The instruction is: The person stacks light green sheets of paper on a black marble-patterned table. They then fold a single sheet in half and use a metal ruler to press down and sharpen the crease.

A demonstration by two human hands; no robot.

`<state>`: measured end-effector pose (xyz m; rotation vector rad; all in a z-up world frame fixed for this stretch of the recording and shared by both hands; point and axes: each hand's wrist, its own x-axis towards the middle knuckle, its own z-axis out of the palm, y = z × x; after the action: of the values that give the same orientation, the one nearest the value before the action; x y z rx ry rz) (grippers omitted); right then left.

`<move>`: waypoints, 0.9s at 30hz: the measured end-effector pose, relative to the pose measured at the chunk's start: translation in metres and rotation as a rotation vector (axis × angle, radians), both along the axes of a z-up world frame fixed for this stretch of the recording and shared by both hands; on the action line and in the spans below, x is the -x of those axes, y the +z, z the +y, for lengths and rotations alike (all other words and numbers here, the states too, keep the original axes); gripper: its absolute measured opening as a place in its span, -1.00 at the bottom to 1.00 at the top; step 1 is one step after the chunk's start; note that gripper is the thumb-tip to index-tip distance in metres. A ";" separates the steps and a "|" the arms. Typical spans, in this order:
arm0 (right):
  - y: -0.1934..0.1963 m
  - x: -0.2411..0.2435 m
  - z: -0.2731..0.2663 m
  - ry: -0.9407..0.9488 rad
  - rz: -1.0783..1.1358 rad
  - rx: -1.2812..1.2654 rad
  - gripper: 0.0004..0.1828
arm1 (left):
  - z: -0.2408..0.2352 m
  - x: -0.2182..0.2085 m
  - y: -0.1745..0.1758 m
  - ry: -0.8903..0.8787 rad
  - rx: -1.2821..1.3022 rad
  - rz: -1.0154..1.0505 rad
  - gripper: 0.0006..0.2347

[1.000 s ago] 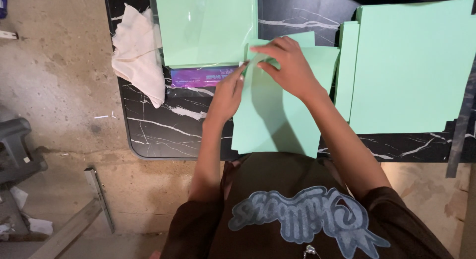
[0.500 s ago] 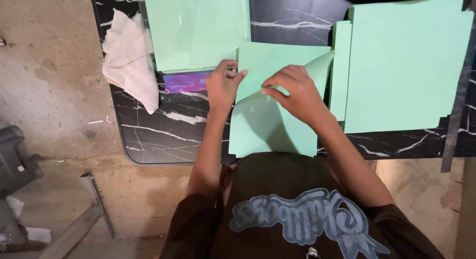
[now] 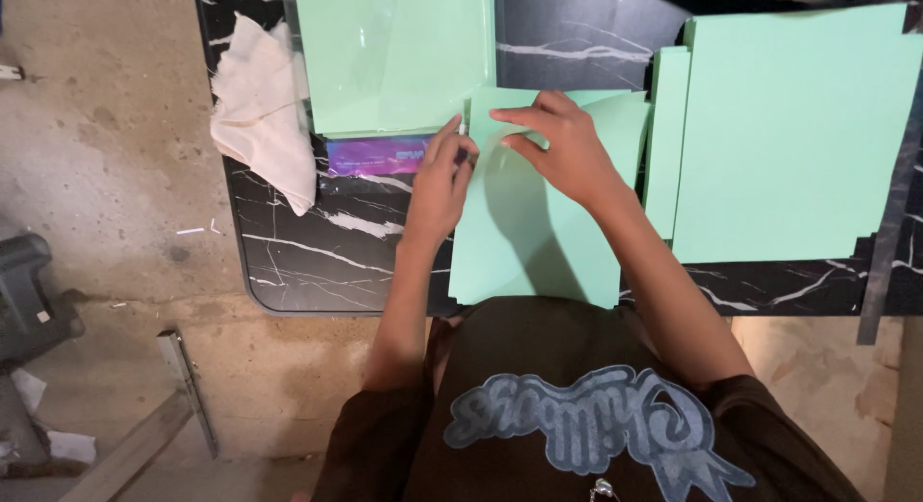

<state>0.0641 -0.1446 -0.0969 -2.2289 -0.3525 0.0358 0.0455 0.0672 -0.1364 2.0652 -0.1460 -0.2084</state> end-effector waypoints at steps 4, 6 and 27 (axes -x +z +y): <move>-0.018 0.007 -0.003 -0.020 -0.013 0.003 -0.70 | 0.004 0.003 -0.006 -0.043 0.051 0.069 -0.90; -0.018 0.013 -0.006 -0.011 -0.066 -0.038 -0.80 | 0.008 0.004 -0.030 -0.044 0.105 0.061 -0.90; 0.009 0.039 -0.011 -0.045 -0.076 -0.026 -0.69 | -0.003 0.013 0.003 -0.038 0.114 -0.206 -0.87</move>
<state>0.0253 -0.1559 -0.0884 -2.2157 -0.3428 -0.0776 0.0328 0.0645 -0.1335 1.9679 -0.3167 -0.0090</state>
